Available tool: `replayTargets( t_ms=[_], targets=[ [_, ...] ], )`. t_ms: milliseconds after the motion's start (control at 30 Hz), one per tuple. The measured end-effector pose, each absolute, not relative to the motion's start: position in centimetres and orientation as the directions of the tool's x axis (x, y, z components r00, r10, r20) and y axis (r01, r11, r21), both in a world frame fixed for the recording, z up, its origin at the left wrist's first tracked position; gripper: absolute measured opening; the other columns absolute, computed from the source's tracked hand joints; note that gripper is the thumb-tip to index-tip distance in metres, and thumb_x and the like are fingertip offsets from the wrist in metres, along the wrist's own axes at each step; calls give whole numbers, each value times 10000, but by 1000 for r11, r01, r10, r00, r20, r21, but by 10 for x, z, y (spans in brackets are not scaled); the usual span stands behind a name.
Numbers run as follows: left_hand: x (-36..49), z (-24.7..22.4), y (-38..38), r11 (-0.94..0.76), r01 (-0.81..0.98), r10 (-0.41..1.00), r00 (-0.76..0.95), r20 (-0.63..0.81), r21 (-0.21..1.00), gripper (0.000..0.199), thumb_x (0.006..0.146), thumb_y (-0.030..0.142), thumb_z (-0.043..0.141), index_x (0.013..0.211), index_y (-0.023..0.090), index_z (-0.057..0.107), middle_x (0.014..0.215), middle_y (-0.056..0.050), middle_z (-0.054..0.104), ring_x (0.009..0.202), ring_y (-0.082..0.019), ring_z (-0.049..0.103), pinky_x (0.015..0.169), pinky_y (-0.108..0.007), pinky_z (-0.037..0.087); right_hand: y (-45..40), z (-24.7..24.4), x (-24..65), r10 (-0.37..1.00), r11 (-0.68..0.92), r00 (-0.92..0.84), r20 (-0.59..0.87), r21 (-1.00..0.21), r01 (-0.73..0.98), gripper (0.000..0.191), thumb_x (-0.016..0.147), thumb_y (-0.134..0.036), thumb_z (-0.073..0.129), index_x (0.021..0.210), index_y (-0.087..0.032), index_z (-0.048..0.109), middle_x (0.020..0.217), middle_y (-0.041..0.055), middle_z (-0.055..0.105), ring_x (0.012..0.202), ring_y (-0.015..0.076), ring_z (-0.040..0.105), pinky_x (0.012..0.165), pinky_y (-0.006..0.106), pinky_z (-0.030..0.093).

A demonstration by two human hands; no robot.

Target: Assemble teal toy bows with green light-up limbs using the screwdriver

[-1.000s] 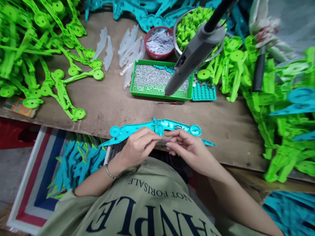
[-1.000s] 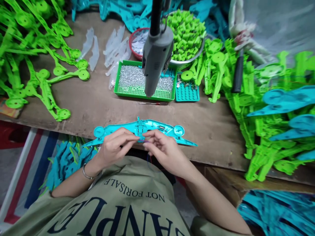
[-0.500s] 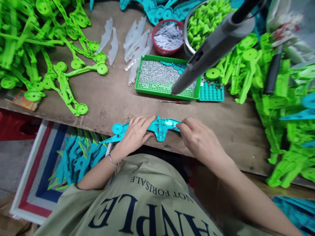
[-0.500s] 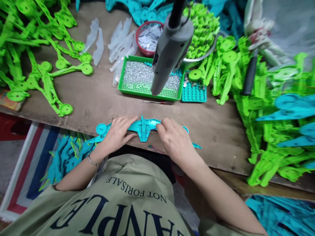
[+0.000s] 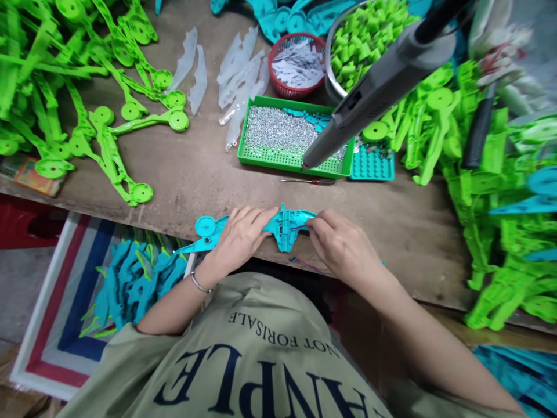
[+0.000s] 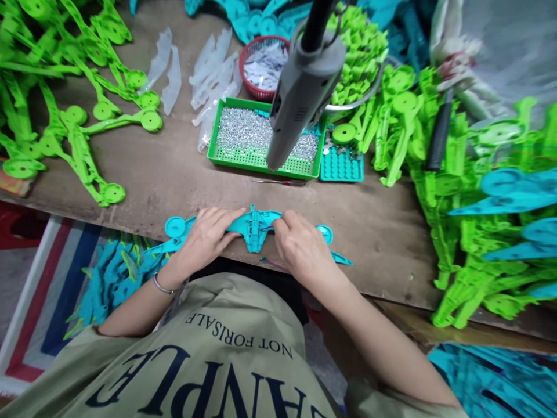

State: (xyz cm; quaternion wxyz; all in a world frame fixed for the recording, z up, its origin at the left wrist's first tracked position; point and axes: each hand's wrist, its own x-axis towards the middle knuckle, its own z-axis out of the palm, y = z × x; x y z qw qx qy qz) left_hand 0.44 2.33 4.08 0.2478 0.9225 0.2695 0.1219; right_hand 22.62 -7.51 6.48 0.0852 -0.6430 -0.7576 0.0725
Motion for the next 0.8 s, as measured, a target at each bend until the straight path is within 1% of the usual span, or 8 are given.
replayTargets(
  t_ms=[100, 200, 333, 433, 533, 667, 733, 800],
  targets=[
    [4, 42, 25, -739, 429, 550, 830, 97, 519, 469, 990, 209, 582, 1449, 169, 497, 1262, -107, 697, 1127, -278, 613, 935, -417, 463, -76, 53, 231, 998, 65, -52, 43, -437, 897, 226, 1008, -206, 485, 903, -166, 681, 818, 72, 632, 721, 190, 592, 655, 317, 438],
    [3, 43, 26, -738, 433, 551, 830, 91, 517, 474, 993, 212, 573, 1460, 179, 494, 1271, -109, 692, 1135, -279, 610, 944, -422, 465, -77, 42, 232, 997, 11, 35, 71, -562, 827, 187, 993, -231, 531, 898, -192, 688, 833, 62, 638, 768, 198, 629, 716, 336, 497],
    [2, 42, 27, -743, 437, 543, 837, 74, 507, 477, 998, 218, 563, 1468, 188, 489, 1306, -111, 682, 1138, -278, 609, 961, -430, 461, -78, 33, 229, 985, 9, 96, 144, -599, 801, 155, 963, -246, 577, 887, -200, 703, 1032, 121, 656, 959, 247, 654, 845, 416, 525],
    [2, 43, 27, -754, 435, 534, 842, 73, 491, 453, 998, 213, 559, 1448, 193, 508, 1305, -107, 685, 1127, -272, 612, 954, -424, 462, -76, 33, 229, 988, -10, 102, 112, -626, 780, 146, 939, -237, 583, 859, -210, 703, 1132, 126, 694, 1027, 273, 651, 893, 458, 508],
    [4, 46, 28, -782, 409, 516, 848, 121, 470, 434, 991, 177, 561, 1423, 181, 523, 1302, -104, 691, 1116, -263, 614, 959, -412, 461, -73, 38, 232, 995, -64, 96, 14, -652, 756, 140, 895, -226, 597, 806, -216, 704, 1091, 101, 745, 968, 273, 644, 880, 463, 489],
    [9, 47, 28, -811, 394, 513, 834, 202, 432, 410, 983, 118, 540, 1384, 201, 553, 1288, -93, 706, 1152, -252, 624, 1084, -473, 406, -68, 39, 236, 991, -133, 95, -93, -686, 716, 133, 845, -243, 643, 745, -240, 730, 1018, 66, 768, 951, 281, 620, 893, 491, 451],
    [9, 44, 23, -798, 424, 557, 790, 257, 428, 397, 976, 105, 540, 1355, 215, 574, 1294, -102, 698, 1195, -258, 619, 1118, -507, 387, -67, 36, 238, 991, -135, 101, -91, -720, 680, 127, 848, -278, 668, 750, -258, 747, 1002, 55, 762, 983, 291, 619, 922, 516, 431],
    [7, 39, 11, -734, 482, 658, 678, 327, 477, 337, 961, 131, 578, 1286, 212, 611, 1256, -123, 693, 1199, -271, 620, 1084, -510, 431, -68, 31, 240, 993, -115, 105, -62, -770, 627, 134, 869, -307, 677, 767, -265, 752, 975, 50, 751, 1004, 287, 633, 944, 521, 424]
  ],
)
